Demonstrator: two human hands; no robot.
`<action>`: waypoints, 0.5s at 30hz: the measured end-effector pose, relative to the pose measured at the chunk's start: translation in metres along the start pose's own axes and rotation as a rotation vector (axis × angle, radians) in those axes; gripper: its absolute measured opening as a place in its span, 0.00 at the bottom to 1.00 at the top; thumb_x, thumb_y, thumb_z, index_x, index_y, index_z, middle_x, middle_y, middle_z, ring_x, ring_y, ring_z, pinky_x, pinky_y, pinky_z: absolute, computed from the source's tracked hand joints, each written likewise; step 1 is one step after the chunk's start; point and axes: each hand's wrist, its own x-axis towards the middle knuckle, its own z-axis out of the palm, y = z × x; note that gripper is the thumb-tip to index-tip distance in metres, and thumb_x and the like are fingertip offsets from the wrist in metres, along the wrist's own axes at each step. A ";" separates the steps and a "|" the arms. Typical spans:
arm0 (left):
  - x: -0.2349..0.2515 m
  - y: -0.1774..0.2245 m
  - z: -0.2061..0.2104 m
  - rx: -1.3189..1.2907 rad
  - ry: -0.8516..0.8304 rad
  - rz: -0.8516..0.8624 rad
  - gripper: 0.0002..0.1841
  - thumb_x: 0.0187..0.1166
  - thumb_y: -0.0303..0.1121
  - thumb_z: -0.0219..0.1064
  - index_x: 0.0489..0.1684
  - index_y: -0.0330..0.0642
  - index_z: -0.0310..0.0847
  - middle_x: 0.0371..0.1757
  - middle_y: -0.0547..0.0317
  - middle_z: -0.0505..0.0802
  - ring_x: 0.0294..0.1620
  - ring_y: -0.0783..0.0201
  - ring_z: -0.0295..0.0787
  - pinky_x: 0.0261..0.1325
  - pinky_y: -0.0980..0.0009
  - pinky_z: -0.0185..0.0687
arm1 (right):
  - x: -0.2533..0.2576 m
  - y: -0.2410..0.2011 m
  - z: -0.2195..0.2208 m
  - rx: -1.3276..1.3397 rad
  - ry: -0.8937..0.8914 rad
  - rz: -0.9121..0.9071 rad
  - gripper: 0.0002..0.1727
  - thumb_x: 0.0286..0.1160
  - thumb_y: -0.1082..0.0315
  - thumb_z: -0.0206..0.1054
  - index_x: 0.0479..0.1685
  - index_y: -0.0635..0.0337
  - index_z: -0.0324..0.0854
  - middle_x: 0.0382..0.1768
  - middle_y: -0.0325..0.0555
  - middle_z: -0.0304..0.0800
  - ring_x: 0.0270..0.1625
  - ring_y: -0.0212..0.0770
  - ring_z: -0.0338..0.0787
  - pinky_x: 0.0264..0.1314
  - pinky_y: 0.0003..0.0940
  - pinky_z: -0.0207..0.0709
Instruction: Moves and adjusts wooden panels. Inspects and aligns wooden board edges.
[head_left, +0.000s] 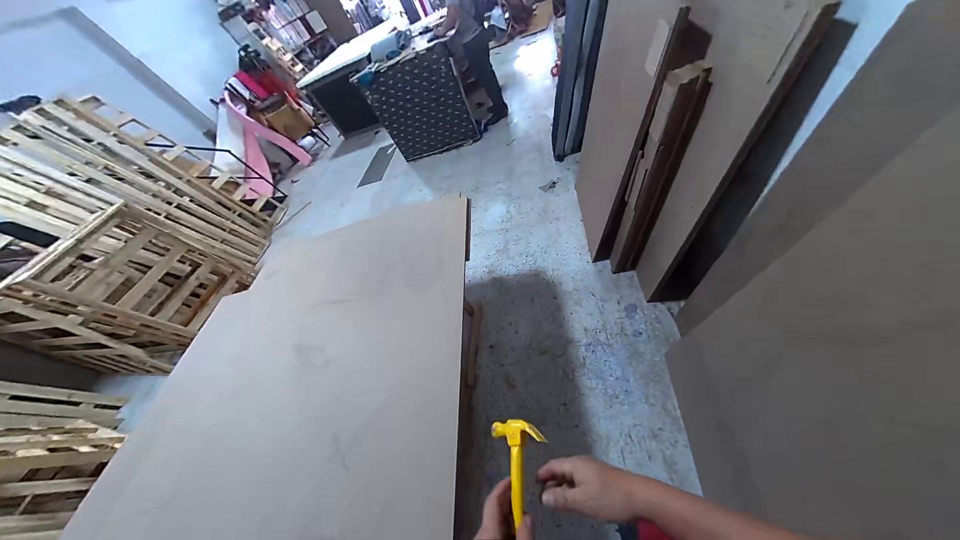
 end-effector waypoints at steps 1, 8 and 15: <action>0.027 0.004 -0.002 0.036 0.020 -0.045 0.28 0.78 0.27 0.68 0.78 0.30 0.71 0.46 0.46 0.95 0.38 0.58 0.94 0.47 0.55 0.92 | -0.002 0.006 -0.029 0.034 0.082 0.030 0.29 0.86 0.46 0.63 0.77 0.55 0.78 0.65 0.50 0.90 0.65 0.45 0.91 0.75 0.50 0.80; 0.248 -0.047 -0.064 0.262 0.203 -0.382 0.26 0.82 0.30 0.64 0.80 0.35 0.72 0.46 0.41 0.94 0.39 0.46 0.93 0.48 0.43 0.88 | -0.011 0.086 -0.207 0.307 0.596 0.288 0.23 0.90 0.54 0.60 0.74 0.56 0.79 0.59 0.48 0.94 0.59 0.44 0.95 0.67 0.45 0.86; 0.480 -0.092 -0.117 0.670 0.297 -0.636 0.22 0.86 0.33 0.59 0.78 0.38 0.74 0.68 0.34 0.87 0.69 0.37 0.86 0.68 0.37 0.81 | 0.041 0.101 -0.335 0.514 0.827 0.484 0.21 0.92 0.57 0.57 0.72 0.60 0.79 0.55 0.51 0.95 0.55 0.46 0.96 0.61 0.44 0.88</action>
